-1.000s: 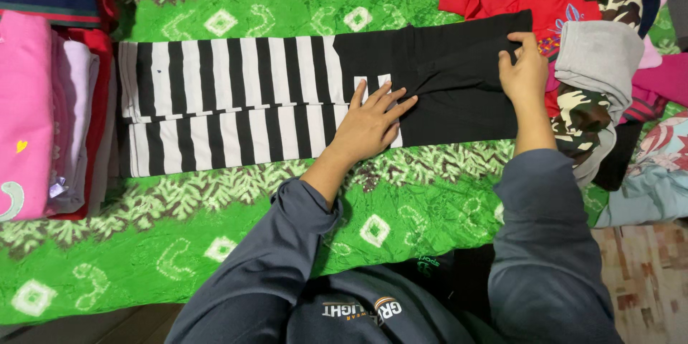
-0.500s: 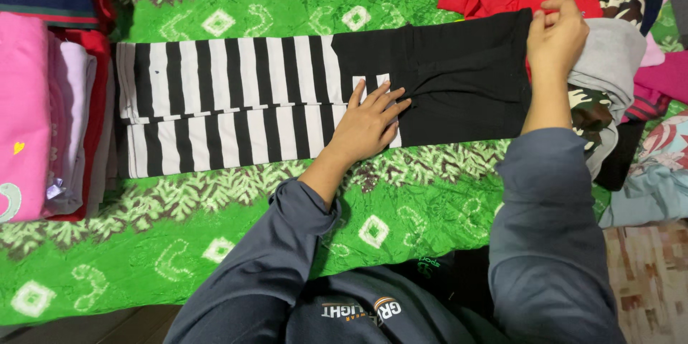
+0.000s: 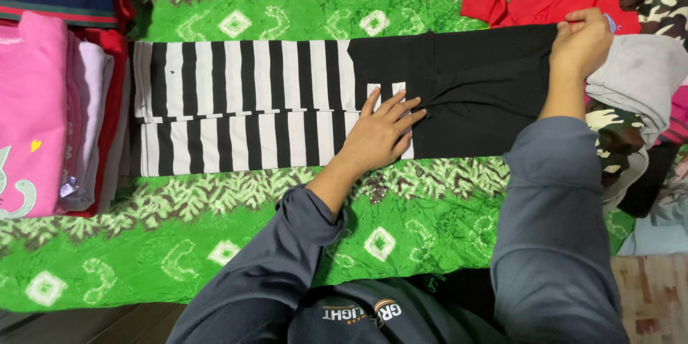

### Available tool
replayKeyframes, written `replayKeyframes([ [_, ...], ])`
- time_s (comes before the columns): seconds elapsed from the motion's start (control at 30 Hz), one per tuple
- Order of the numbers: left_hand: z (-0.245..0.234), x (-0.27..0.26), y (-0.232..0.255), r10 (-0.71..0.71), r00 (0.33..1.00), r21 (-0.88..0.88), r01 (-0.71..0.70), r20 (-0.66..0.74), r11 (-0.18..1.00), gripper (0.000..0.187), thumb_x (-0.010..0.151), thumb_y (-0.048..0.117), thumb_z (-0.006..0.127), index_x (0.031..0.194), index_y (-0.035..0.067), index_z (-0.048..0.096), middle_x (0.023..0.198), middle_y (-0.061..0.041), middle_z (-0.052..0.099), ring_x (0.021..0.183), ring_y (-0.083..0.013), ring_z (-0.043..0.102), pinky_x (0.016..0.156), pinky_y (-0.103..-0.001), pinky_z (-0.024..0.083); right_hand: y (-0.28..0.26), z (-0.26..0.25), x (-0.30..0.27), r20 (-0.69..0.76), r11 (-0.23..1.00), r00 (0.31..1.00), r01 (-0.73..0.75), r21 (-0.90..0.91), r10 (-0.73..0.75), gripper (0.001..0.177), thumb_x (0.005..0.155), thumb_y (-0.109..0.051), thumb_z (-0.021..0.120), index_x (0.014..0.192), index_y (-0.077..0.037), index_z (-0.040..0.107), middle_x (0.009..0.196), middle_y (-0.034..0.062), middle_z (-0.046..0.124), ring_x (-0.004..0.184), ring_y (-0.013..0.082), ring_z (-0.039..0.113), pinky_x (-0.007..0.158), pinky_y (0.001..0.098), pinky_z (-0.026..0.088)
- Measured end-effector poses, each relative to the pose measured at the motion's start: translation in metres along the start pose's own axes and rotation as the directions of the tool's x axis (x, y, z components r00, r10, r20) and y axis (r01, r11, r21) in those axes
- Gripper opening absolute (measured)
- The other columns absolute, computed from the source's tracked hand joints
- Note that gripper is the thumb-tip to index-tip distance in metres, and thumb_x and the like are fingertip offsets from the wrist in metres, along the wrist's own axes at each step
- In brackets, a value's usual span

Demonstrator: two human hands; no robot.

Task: The person folds a striped and black long-sleeve shirt and a red hoodie on a green patterned surface. They smooth and align each garment, fold them into compact rectangles, and place them into a stack of folded clothes on the left side of the frame.

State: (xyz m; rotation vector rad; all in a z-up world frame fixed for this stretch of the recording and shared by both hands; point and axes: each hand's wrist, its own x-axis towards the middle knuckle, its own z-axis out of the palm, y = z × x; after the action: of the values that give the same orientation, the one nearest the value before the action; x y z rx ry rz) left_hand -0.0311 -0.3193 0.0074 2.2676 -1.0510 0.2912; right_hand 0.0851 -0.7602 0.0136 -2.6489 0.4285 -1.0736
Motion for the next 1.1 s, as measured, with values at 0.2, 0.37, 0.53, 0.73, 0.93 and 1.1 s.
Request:
replayKeyframes([
  [0.2, -0.002, 0.000, 0.002, -0.004, 1.000, 0.000, 0.004, 0.000, 1.000, 0.051, 0.094, 0.025, 0.061, 0.144, 0.015, 0.058, 0.149, -0.006, 0.054, 0.148, -0.0280, 0.041, 0.125, -0.060, 0.019, -0.084, -0.038, -0.036, -0.097, 0.932, 0.928, 0.361, -0.013, -0.361, 0.023, 0.083, 0.003, 0.075, 0.103, -0.006, 0.069, 0.105, 0.0141, 0.061, 0.098, 0.0351, 0.059, 0.083, 0.0435, 0.048],
  [0.37, -0.001, -0.001, 0.001, -0.002, 1.000, -0.010, 0.002, -0.001, 1.000, 0.054, 0.094, 0.025, 0.062, 0.146, 0.015, 0.055, 0.149, -0.007, 0.054, 0.147, -0.0284, 0.041, 0.124, -0.061, 0.019, -0.153, -0.063, -0.118, 0.254, 0.832, 0.795, 0.503, 0.233, -0.552, 0.005, 0.100, -0.007, 0.073, 0.104, -0.009, 0.070, 0.098, 0.0057, 0.061, 0.099, 0.0295, 0.059, 0.086, 0.0432, 0.045],
  [0.53, 0.000, -0.001, 0.000, 0.010, 1.000, -0.005, -0.010, 0.001, 1.000, 0.053, 0.094, 0.026, 0.062, 0.145, 0.015, 0.056, 0.148, -0.006, 0.055, 0.147, -0.0285, 0.042, 0.124, -0.061, 0.019, -0.160, -0.072, -0.139, 0.380, 0.883, 0.799, 0.451, 0.131, -0.465, 0.029, 0.100, -0.022, 0.069, 0.127, -0.013, 0.070, 0.129, 0.0132, 0.058, 0.128, 0.0360, 0.050, 0.106, 0.0574, 0.035],
  [0.73, 0.003, -0.002, -0.002, 0.020, 1.000, -0.006, -0.020, -0.006, 1.000, 0.052, 0.094, 0.026, 0.062, 0.144, 0.015, 0.056, 0.149, -0.006, 0.054, 0.147, -0.0281, 0.042, 0.124, -0.061, 0.019, -0.138, -0.076, -0.142, 0.666, 0.951, 0.712, 0.307, -0.013, -0.221, 0.079, 0.099, -0.054, 0.054, 0.164, -0.016, 0.030, 0.172, 0.0139, 0.019, 0.158, 0.0423, 0.004, 0.112, 0.0796, -0.003],
  [0.93, 0.007, -0.003, -0.005, 0.023, 1.000, 0.001, -0.023, -0.010, 1.000, 0.052, 0.094, 0.027, 0.062, 0.145, 0.015, 0.055, 0.149, -0.006, 0.054, 0.146, -0.0278, 0.042, 0.124, -0.060, 0.019, -0.109, -0.081, -0.131, 0.611, 0.987, 0.789, 0.139, -0.082, -0.061, 0.090, 0.100, -0.064, 0.050, 0.167, -0.010, 0.020, 0.173, 0.0223, 0.007, 0.158, 0.0455, -0.001, 0.115, 0.0775, -0.003],
  [1.1, 0.005, -0.008, -0.004, 0.016, 1.000, -0.010, -0.016, -0.023, 1.000, 0.054, 0.095, 0.026, 0.062, 0.147, 0.015, 0.054, 0.150, -0.006, 0.053, 0.147, -0.0278, 0.042, 0.124, -0.059, 0.019, -0.117, -0.081, -0.130, 0.600, 0.964, 0.799, 0.131, -0.231, 0.035, 0.083, 0.102, -0.061, 0.049, 0.163, -0.007, 0.029, 0.169, 0.0255, 0.016, 0.155, 0.0467, 0.005, 0.114, 0.0779, -0.002],
])
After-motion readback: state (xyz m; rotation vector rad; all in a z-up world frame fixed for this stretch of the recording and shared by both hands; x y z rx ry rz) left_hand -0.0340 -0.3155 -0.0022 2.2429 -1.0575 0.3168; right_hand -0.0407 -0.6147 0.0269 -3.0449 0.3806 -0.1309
